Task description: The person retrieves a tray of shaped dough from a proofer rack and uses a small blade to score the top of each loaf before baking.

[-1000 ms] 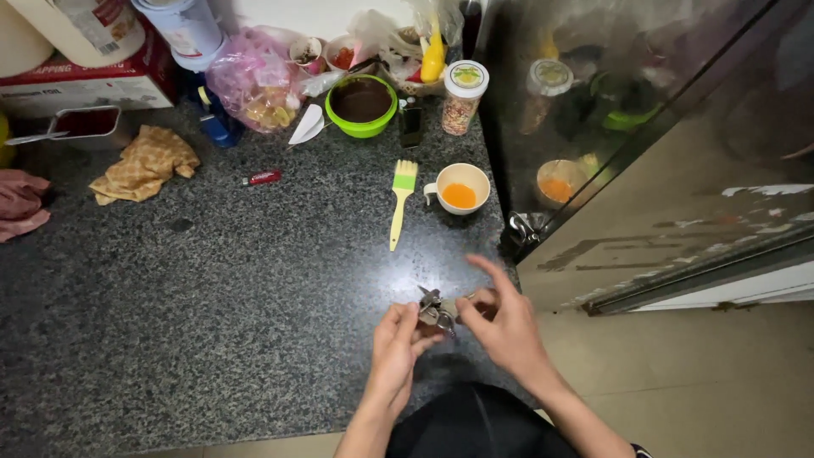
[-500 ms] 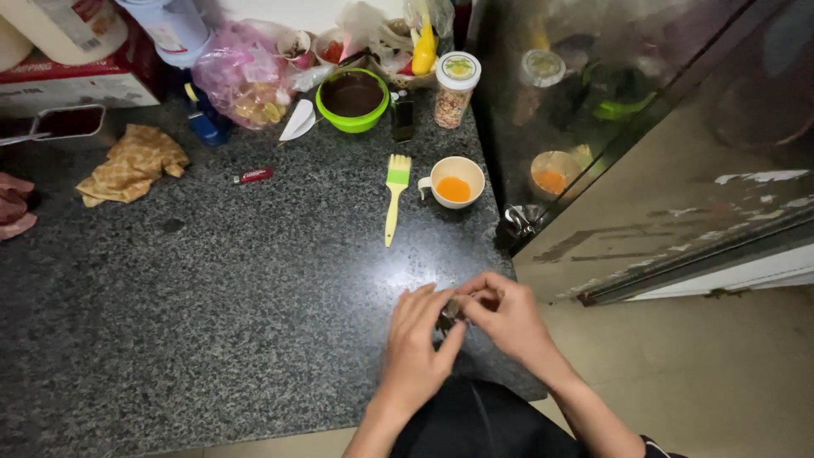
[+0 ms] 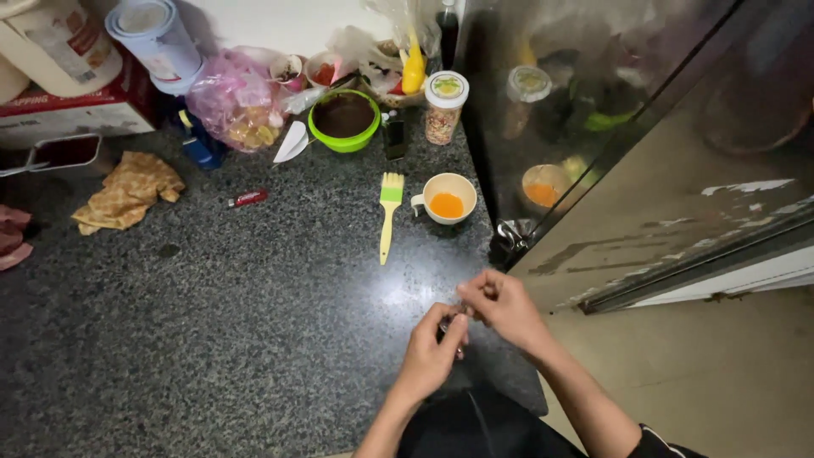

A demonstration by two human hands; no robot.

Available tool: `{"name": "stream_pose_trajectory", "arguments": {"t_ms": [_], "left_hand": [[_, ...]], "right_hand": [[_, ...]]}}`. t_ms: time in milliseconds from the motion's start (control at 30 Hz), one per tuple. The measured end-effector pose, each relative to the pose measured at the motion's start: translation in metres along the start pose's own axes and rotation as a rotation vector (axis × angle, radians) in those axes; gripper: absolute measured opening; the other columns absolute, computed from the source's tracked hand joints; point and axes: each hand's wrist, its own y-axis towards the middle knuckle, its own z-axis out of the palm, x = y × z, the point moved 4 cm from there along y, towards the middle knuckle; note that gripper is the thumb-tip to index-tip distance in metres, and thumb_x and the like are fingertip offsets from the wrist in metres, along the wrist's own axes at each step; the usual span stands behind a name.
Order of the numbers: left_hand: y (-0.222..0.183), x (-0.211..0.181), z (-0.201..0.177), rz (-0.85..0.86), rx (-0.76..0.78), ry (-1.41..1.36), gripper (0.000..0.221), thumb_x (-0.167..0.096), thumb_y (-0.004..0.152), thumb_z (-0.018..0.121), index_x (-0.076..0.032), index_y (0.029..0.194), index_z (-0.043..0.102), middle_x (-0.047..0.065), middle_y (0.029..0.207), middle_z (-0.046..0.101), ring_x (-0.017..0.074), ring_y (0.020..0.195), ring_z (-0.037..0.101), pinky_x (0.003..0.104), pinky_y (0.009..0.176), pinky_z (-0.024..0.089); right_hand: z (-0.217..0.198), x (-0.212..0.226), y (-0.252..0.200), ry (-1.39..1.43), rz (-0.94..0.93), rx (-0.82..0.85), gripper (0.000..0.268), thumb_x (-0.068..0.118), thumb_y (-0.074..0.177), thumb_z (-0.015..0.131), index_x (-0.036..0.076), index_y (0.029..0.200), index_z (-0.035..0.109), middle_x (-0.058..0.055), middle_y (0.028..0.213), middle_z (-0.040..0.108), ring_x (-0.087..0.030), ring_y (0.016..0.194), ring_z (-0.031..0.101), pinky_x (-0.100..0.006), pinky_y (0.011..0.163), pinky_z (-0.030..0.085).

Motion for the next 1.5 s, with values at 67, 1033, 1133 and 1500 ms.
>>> {"name": "stream_pose_trajectory", "arguments": {"t_ms": [67, 1033, 1133, 1500], "left_hand": [[0.004, -0.017, -0.001, 0.029, -0.019, 0.158, 0.02, -0.034, 0.111, 0.065, -0.016, 0.114, 0.074, 0.0, 0.095, 0.078, 0.0144, 0.081, 0.072, 0.033, 0.077, 0.057], [0.124, 0.071, -0.015, -0.193, -0.065, 0.313, 0.028, -0.029, 0.108, 0.07, -0.007, 0.103, 0.086, 0.013, 0.092, 0.086, 0.0348, 0.09, 0.082, 0.05, 0.082, 0.065], [0.13, 0.064, -0.014, -0.184, -0.081, 0.334, 0.028, -0.033, 0.108, 0.07, -0.011, 0.105, 0.088, 0.009, 0.094, 0.088, 0.0325, 0.096, 0.084, 0.048, 0.088, 0.066], [0.132, 0.045, -0.021, -0.195, -0.112, 0.362, 0.031, -0.032, 0.109, 0.067, -0.011, 0.112, 0.089, 0.017, 0.101, 0.087, 0.0402, 0.103, 0.084, 0.052, 0.09, 0.067]], "right_hand": [[-0.001, -0.027, 0.013, 0.084, 0.024, 0.014, 0.028, 0.028, 0.107, 0.08, 0.009, 0.089, 0.07, -0.008, 0.068, 0.073, -0.014, 0.055, 0.059, -0.032, 0.052, 0.046], [-0.005, -0.132, 0.079, 0.32, 0.246, -0.686, 0.077, 0.016, 0.108, 0.077, -0.006, 0.166, 0.032, -0.032, 0.164, 0.047, -0.04, 0.157, 0.052, -0.056, 0.132, 0.042], [0.004, -0.113, 0.085, 0.242, 0.344, -0.626, 0.09, 0.035, 0.105, 0.083, -0.001, 0.174, 0.037, -0.026, 0.161, 0.056, -0.035, 0.153, 0.058, -0.051, 0.125, 0.049], [-0.035, -0.218, 0.153, 0.189, 0.363, -0.534, 0.084, 0.061, 0.101, 0.09, 0.007, 0.155, 0.055, -0.023, 0.131, 0.072, -0.038, 0.105, 0.083, -0.051, 0.082, 0.072]]}}
